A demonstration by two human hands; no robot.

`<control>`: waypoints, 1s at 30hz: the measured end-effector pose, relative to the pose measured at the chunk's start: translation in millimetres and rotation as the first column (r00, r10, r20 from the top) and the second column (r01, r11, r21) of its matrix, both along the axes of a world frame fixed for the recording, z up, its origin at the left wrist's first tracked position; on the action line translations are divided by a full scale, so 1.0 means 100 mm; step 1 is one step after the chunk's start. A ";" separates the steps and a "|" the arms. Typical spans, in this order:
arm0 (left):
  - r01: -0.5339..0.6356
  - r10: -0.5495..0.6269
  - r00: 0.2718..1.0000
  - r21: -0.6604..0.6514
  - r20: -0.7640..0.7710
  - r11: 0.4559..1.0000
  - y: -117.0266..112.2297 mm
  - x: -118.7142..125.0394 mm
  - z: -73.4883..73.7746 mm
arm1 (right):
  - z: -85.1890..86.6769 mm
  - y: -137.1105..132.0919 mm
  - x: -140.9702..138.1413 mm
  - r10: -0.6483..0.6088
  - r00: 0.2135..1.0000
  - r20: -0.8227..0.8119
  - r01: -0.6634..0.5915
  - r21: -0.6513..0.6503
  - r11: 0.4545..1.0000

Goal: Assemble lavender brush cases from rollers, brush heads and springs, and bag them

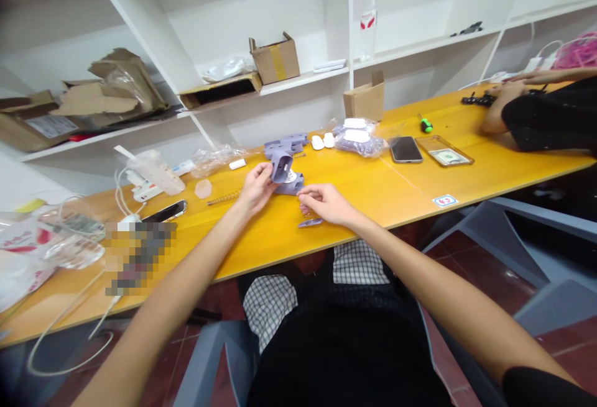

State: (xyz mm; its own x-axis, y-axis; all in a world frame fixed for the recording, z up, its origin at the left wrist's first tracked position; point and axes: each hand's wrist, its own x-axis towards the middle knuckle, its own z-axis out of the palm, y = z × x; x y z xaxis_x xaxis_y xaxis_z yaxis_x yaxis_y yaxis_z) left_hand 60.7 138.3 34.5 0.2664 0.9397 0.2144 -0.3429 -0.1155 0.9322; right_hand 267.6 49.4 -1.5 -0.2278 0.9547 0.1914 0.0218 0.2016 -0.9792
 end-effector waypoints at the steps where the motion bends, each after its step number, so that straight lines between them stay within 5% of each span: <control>1: 0.012 -0.012 1.000 0.000 -0.008 1.000 0.01 -0.01 0.00 | 0.00 0.00 -0.01 0.005 1.000 -0.009 -0.005 -0.012 1.000; 19: 0.110 -0.105 0.991 0.058 -0.084 0.992 -0.04 -0.01 -0.01 | 0.01 -0.02 -0.02 0.013 1.000 0.002 -0.013 -0.020 1.000; 30: 0.227 -0.147 0.937 0.232 -0.318 0.946 -0.05 -0.05 -0.02 | -0.02 -0.03 -0.02 -0.023 0.993 0.117 0.017 0.057 0.998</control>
State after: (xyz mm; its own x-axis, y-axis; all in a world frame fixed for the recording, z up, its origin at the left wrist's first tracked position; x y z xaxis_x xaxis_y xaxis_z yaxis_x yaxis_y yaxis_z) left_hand 55.6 133.6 32.6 0.5203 0.7877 0.3299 -0.0987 -0.3283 0.9394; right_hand 265.1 46.5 -3.8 -0.2331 0.9479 0.2171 0.1410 0.2538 -0.9569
